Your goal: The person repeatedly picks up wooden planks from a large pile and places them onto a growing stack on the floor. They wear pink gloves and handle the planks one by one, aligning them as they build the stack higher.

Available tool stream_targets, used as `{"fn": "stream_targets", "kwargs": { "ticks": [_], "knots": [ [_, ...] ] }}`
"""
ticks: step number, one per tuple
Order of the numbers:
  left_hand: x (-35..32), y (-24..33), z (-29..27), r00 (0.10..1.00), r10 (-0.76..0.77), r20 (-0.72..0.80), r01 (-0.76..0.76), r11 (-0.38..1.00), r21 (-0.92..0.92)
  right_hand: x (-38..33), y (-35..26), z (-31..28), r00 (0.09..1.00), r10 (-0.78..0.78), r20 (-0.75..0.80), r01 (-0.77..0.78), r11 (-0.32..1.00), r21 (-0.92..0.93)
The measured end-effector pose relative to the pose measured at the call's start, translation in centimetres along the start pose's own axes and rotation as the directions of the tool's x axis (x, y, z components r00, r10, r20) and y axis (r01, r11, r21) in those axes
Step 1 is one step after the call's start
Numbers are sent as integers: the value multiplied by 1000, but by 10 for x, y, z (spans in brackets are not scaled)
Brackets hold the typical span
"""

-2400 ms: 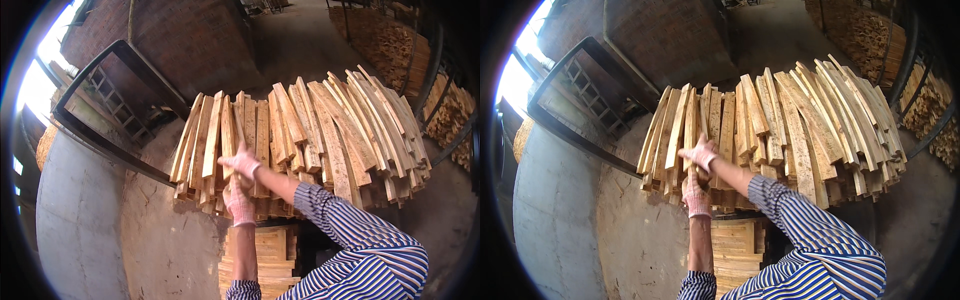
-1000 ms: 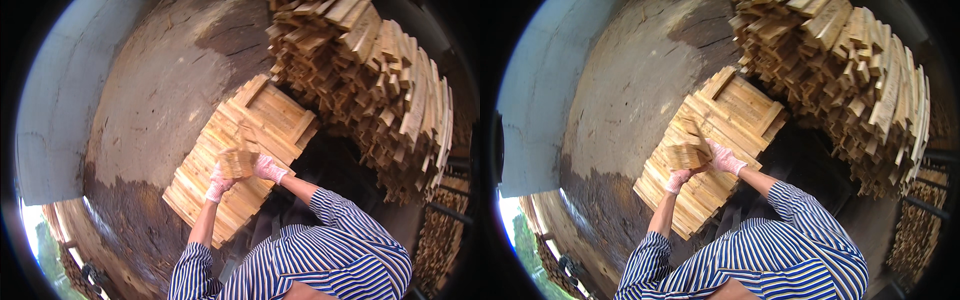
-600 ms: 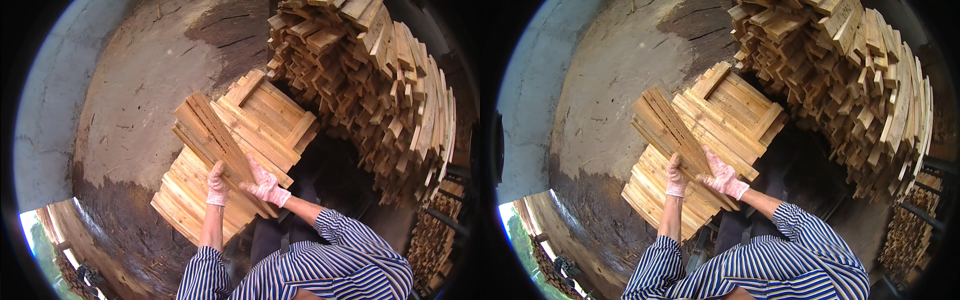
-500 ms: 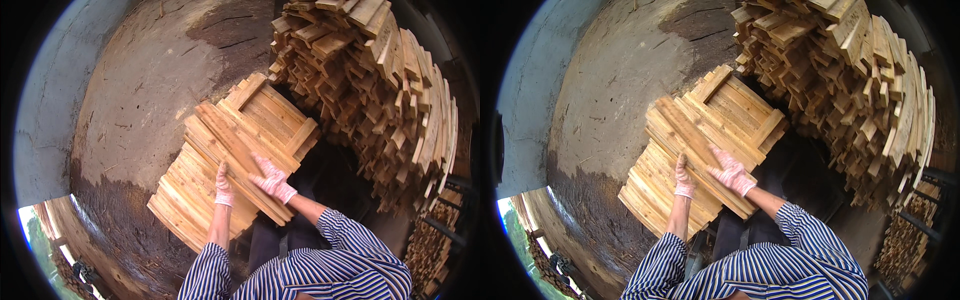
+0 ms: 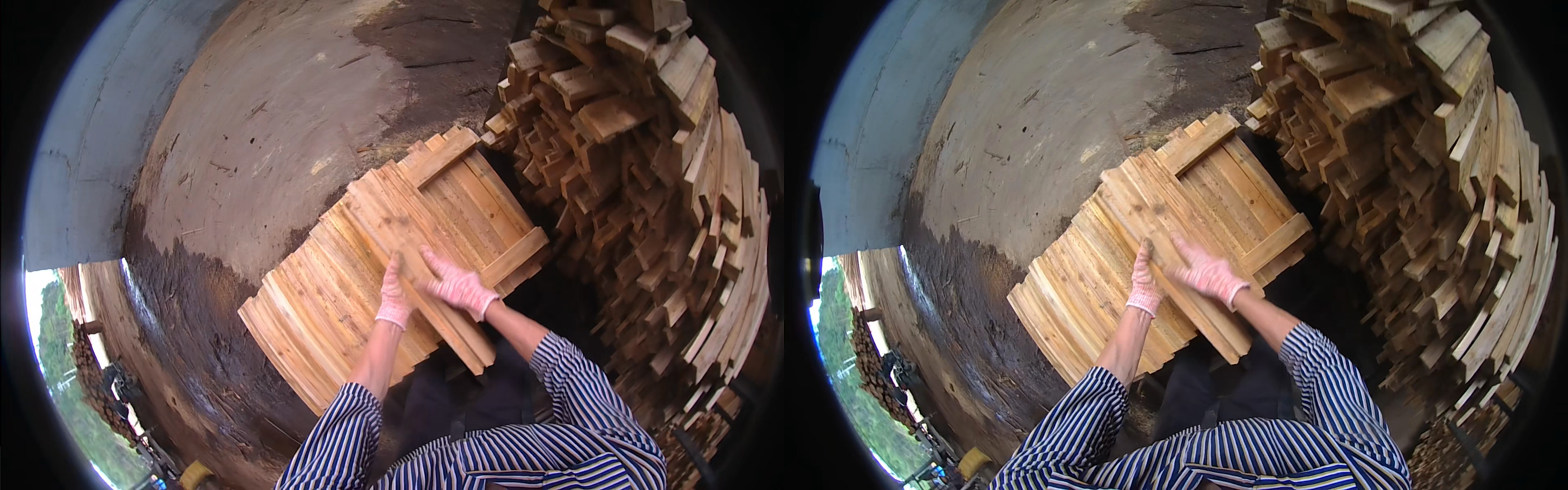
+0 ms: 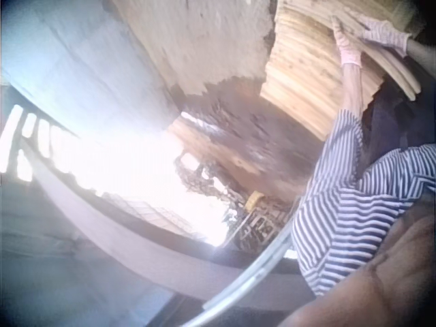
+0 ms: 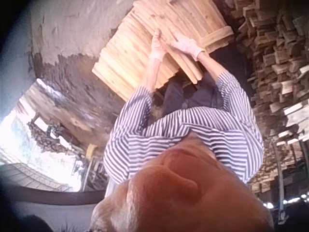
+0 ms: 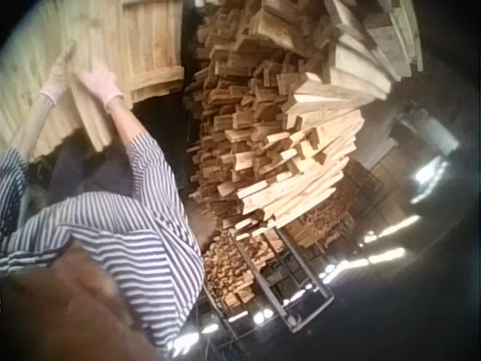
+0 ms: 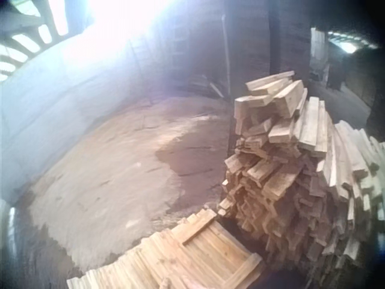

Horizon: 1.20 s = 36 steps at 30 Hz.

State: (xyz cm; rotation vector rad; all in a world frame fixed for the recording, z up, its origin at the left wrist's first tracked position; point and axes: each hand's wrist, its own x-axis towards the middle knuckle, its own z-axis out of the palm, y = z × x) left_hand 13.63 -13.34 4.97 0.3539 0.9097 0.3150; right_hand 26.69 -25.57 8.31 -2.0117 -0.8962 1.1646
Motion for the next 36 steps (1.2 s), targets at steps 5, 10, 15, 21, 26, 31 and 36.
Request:
{"fn": "stream_targets", "kwargs": {
  "ticks": [5, 10, 15, 21, 26, 31, 36],
  "knots": [
    [20, -11, 33, 997, 77, -9, -76, 990, 119, -7, -30, -52, 997, 69, -25, -64, 982, 175],
    [53, -4, 5, 980, -57, -191, 66, 997, 38, 52, 20, -96, 950, 91, -299, -165, 958, -233],
    [63, 1, -27, 994, -103, -35, 106, 989, 104, 76, 67, -38, 982, 78, -173, -136, 926, -353],
    [50, 0, 48, 1000, -23, -13, 25, 993, 118, 26, 31, -24, 971, -166, -174, 117, 957, -265],
    [43, 1, 93, 931, -70, 357, -157, 808, 567, 5, 19, -97, 996, -6, -93, 8, 1000, 18],
    [61, -12, 29, 1000, 28, -7, 24, -715, 698, 48, 88, -151, 951, 173, -258, -237, 940, -244],
    [74, -5, 19, 996, 9, 88, -61, -650, 758, 59, 116, -84, 978, 189, -91, -203, 961, -185]
  ]
}}
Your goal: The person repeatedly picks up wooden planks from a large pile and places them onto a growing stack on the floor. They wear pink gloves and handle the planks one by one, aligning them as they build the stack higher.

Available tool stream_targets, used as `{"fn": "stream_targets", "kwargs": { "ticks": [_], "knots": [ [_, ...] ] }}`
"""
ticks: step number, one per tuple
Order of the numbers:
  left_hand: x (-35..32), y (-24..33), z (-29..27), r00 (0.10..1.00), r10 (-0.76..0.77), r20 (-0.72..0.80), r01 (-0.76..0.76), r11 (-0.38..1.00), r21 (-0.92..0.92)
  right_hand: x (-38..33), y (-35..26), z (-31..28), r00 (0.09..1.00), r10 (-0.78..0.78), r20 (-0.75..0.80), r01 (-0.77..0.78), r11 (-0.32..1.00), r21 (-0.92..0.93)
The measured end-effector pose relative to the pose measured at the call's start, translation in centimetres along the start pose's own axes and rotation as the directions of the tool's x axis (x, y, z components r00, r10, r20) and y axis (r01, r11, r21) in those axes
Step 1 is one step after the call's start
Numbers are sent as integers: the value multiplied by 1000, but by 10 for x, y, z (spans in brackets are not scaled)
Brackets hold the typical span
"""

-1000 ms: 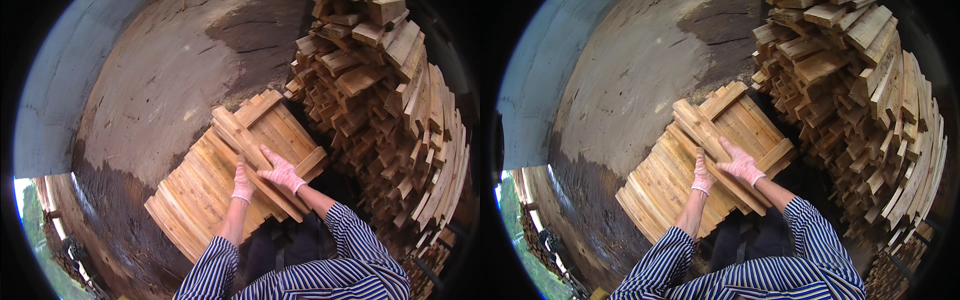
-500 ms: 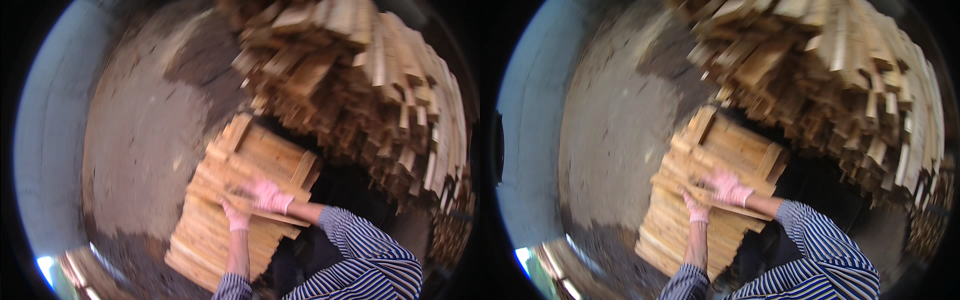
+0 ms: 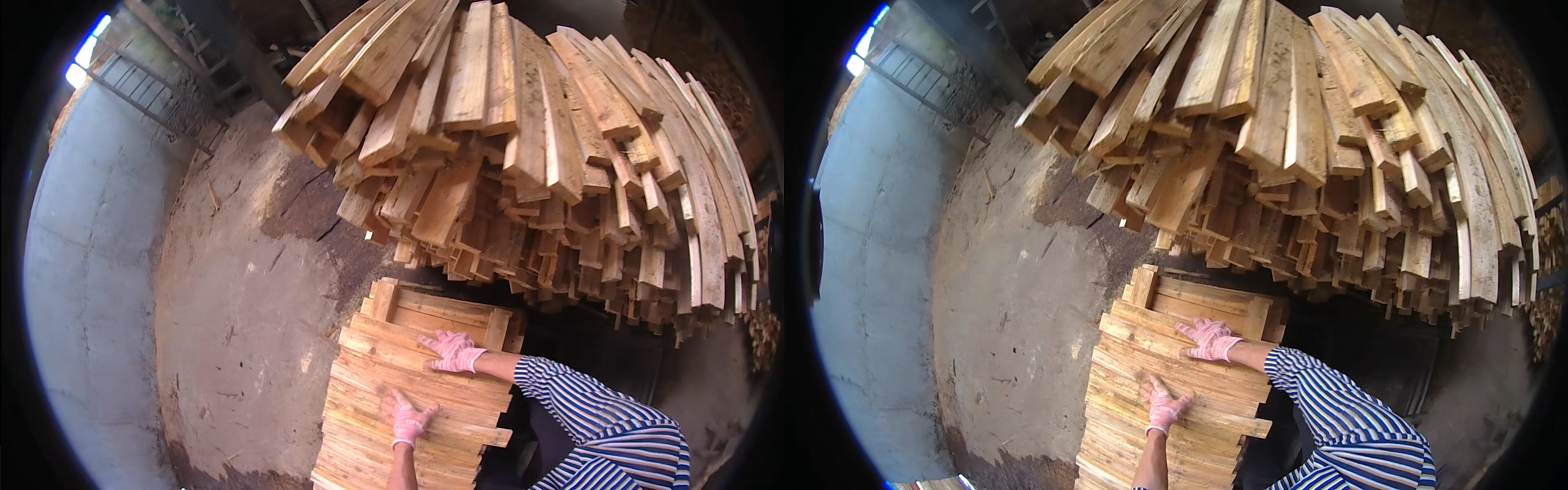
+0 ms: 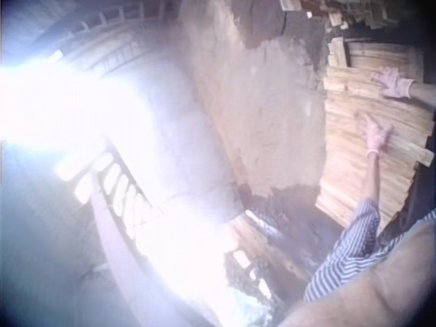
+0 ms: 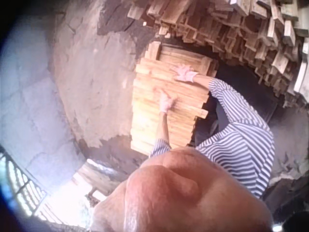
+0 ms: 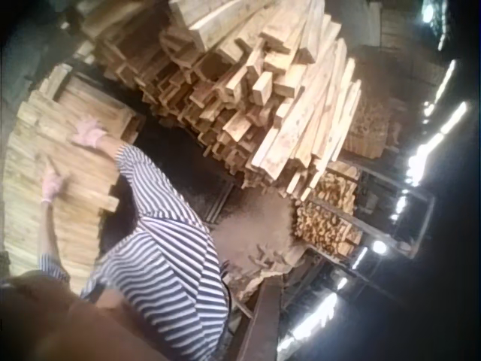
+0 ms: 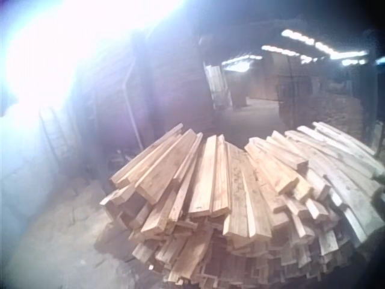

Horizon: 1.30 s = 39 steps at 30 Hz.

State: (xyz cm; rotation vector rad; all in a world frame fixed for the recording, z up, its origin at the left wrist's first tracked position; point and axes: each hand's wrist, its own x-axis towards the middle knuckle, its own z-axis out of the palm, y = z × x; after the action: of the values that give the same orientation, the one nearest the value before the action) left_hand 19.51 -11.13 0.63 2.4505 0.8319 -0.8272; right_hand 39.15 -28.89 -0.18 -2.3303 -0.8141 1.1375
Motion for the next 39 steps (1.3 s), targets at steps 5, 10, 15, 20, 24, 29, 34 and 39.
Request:
{"fn": "stream_targets", "kwargs": {
  "ticks": [5, 10, 15, 20, 24, 29, 34, 39],
  "knots": [
    [-26, 107, -159, 964, 26, -264, -188, 768, -612, -41, -32, -19, 999, -35, 8, 35, 996, -84],
    [-83, 291, -332, 578, 186, -795, -816, 125, -564, -164, -99, -122, 914, -313, -258, 375, 893, 248],
    [-89, 415, -440, 269, 366, -891, -650, 752, 113, -214, -124, -303, 586, -152, -796, 540, 806, 244],
    [-87, 430, -473, 513, 408, -755, -487, 863, 136, -196, -127, -445, 594, 161, -788, 588, 582, 562],
    [-69, 427, -496, 474, 534, -700, -592, 782, 196, -180, -139, -496, 795, 285, -535, 150, 763, 629],
    [18, 460, -544, 400, 600, -693, -767, 633, 106, -154, -164, -501, 803, 370, -468, 127, 661, 740],
    [66, 490, -572, 722, 502, -477, -259, 835, 486, -151, -171, -503, 775, 411, -480, 23, 740, 672],
    [34, 509, -567, 842, 508, -181, -529, 844, -91, -170, -139, -507, 915, 133, -380, 289, 440, 850]
  ]
}}
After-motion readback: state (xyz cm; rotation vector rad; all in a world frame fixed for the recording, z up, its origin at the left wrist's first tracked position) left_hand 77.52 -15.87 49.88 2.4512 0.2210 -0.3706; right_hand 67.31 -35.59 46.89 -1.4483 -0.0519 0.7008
